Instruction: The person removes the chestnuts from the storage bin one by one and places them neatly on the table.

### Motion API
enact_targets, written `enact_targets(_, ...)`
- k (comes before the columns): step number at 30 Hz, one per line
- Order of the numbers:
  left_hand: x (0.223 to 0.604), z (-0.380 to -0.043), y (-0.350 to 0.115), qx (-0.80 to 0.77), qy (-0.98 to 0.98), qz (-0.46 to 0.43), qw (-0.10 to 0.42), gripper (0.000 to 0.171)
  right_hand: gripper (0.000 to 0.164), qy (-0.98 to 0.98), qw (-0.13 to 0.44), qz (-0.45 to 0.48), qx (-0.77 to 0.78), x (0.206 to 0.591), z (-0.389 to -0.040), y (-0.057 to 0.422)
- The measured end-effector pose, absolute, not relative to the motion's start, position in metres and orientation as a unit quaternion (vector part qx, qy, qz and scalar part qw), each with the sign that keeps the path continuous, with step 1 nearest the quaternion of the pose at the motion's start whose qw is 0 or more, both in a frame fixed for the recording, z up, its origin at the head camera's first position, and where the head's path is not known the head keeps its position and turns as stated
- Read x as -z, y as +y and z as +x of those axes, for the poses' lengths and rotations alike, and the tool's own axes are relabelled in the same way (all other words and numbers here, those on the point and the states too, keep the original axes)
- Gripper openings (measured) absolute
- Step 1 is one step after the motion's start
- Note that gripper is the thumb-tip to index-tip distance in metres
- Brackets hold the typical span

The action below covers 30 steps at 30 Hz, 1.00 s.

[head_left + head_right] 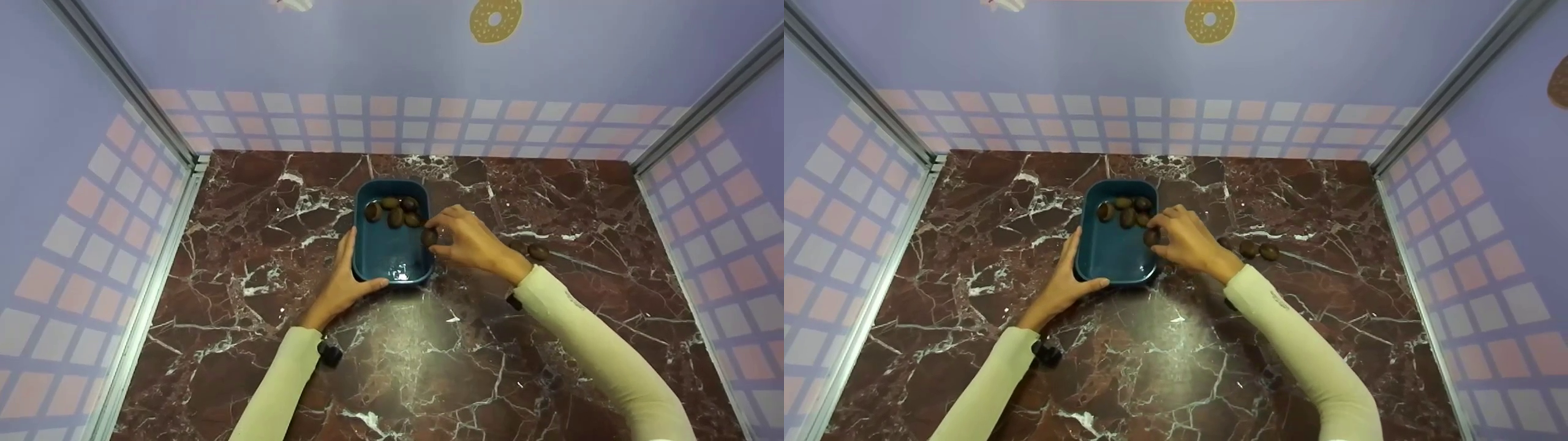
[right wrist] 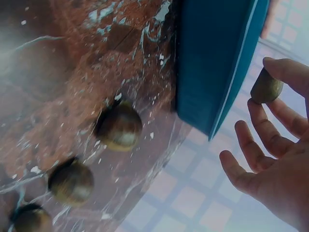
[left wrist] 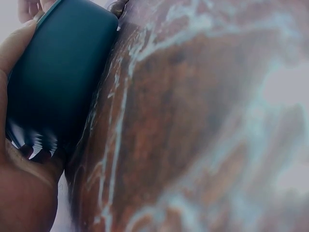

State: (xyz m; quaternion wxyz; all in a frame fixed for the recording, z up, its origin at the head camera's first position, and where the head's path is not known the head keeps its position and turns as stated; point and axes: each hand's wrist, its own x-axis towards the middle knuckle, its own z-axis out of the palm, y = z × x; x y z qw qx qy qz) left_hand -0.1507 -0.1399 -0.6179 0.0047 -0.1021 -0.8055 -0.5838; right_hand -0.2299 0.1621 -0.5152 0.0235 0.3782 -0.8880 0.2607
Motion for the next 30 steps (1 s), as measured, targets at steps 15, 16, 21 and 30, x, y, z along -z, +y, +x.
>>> enact_targets(15, 0.62, -0.151, -0.142, 0.583, -0.806, -0.101, 0.001, 0.129, 0.04, -0.879, 0.016, 0.341, -0.332, 0.523, -0.224, 0.208)
enact_targets(16, 0.62, -0.151, -0.142, 0.584, -0.806, -0.099, -0.002, 0.129, 0.04, -0.879, 0.013, 0.337, -0.336, 0.525, -0.223, 0.211)
enact_targets(21, 0.618, -0.149, -0.138, 0.587, -0.804, -0.096, -0.005, 0.126, 0.038, -0.886, 0.006, 0.313, -0.341, 0.533, -0.218, 0.222)
enact_targets(30, 0.575, -0.136, -0.134, 0.59, -0.799, -0.113, -0.008, 0.119, 0.04, -0.887, 0.002, 0.291, -0.36, 0.554, -0.205, 0.24)
